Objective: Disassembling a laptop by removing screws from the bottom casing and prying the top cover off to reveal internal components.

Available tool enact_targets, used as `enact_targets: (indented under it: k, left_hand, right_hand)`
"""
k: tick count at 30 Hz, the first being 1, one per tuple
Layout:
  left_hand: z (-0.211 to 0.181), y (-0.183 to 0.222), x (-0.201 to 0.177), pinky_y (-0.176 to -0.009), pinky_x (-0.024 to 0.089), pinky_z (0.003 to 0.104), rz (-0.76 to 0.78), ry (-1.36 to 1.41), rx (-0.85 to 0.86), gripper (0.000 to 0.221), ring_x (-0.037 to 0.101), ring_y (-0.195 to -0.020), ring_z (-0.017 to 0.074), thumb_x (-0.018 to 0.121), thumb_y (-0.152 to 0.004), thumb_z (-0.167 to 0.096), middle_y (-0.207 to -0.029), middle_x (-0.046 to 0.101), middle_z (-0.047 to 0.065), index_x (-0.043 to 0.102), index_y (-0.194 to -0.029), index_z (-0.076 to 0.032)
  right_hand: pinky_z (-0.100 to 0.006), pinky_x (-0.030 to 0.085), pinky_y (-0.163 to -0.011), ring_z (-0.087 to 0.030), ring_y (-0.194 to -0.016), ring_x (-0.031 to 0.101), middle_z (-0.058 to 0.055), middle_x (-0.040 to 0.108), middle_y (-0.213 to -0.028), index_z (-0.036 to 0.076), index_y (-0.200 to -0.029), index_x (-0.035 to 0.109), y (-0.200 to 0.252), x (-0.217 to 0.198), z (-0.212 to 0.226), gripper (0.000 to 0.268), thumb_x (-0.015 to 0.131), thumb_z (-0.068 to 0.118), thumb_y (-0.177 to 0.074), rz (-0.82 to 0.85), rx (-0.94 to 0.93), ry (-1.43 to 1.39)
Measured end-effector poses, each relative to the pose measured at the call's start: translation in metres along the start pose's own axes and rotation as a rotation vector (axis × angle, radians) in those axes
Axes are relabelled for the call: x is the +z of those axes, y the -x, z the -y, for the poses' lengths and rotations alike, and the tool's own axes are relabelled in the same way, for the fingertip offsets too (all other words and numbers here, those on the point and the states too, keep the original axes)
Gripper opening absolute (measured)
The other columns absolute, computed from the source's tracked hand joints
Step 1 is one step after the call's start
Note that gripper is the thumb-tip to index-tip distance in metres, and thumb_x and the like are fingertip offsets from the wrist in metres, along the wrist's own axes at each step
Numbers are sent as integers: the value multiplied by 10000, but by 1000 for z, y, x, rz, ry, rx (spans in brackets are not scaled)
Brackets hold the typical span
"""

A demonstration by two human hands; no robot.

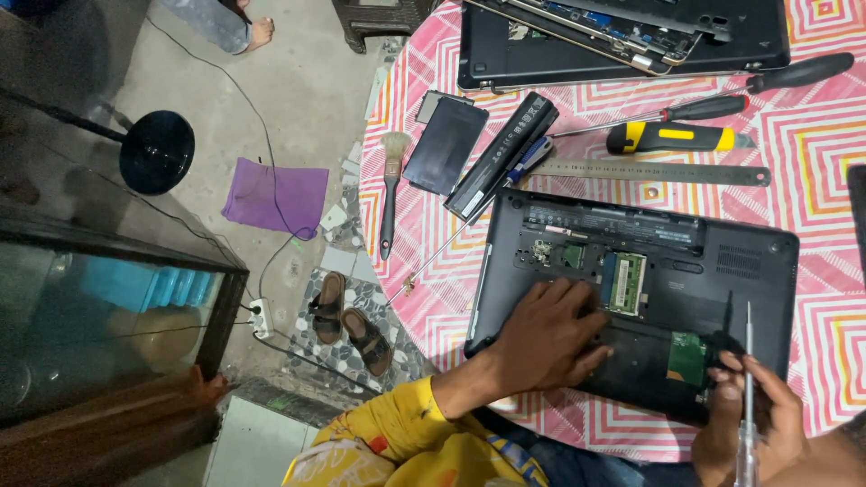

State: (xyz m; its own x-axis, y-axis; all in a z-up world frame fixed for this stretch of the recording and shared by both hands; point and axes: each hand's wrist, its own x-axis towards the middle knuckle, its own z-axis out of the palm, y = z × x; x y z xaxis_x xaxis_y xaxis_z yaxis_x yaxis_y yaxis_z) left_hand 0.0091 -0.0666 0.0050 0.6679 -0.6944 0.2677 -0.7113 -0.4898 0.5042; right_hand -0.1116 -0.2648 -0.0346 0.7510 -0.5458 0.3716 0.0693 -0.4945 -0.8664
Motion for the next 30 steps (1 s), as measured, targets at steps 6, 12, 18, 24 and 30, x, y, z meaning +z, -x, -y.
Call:
enact_targets:
  k: [6, 12, 18, 24, 30]
  left_hand:
    - [1, -4, 8, -789, 374, 442, -19, -53, 21, 357, 505, -1008, 324, 617, -908, -372, -1082, 529, 150, 576, -1015, -34]
    - [5, -3, 5, -772, 389, 470, -33, 38, 9, 390, 515, -1018, 320, 562, -919, -429, -1088, 571, 127, 634, -956, -48]
    - [13, -8, -4, -791, 424, 501, -73, 211, 20, 278, 555, -1024, 361, 616, -919, -300, -1166, 561, 150, 572, -1068, -69]
    - [30, -8, -23, -946, 432, 464, -68, 45, -66, 366, 535, -1192, 343, 683, -878, -306, -1271, 566, 129, 624, -1148, -67]
    - [37, -12, -26, -1013, 390, 441, -63, -53, -113, 431, 500, -1256, 333, 751, -848, -301, -1296, 534, 126, 598, -1199, -102]
  right_hand:
    - [-408, 501, -968, -354, -1036, 625, -330, 624, -1260, -221, -1398, 529, -3, -8, 0, 411, 561, 115, -1163, 97, 146, 83]
    - [-427, 552, -920, -393, -984, 648, -382, 631, -1222, -256, -1338, 527, 1, 7, -12, 338, 527, 47, -1187, 1, -55, 13]
    - [-305, 512, -1003, -257, -1039, 666, -239, 656, -1109, -85, -1279, 551, 7, -2, -17, 238, 669, -18, -1084, -161, 120, -19]
    - [-348, 571, -853, -273, -944, 698, -228, 707, -1080, -124, -1174, 682, -10, -10, 17, 278, 678, 73, -979, 72, -28, 139]
    - [-381, 582, -874, -289, -1001, 712, -177, 716, -1075, -46, -1169, 674, -12, 1, 31, 264, 599, 117, -975, 161, -16, 83]
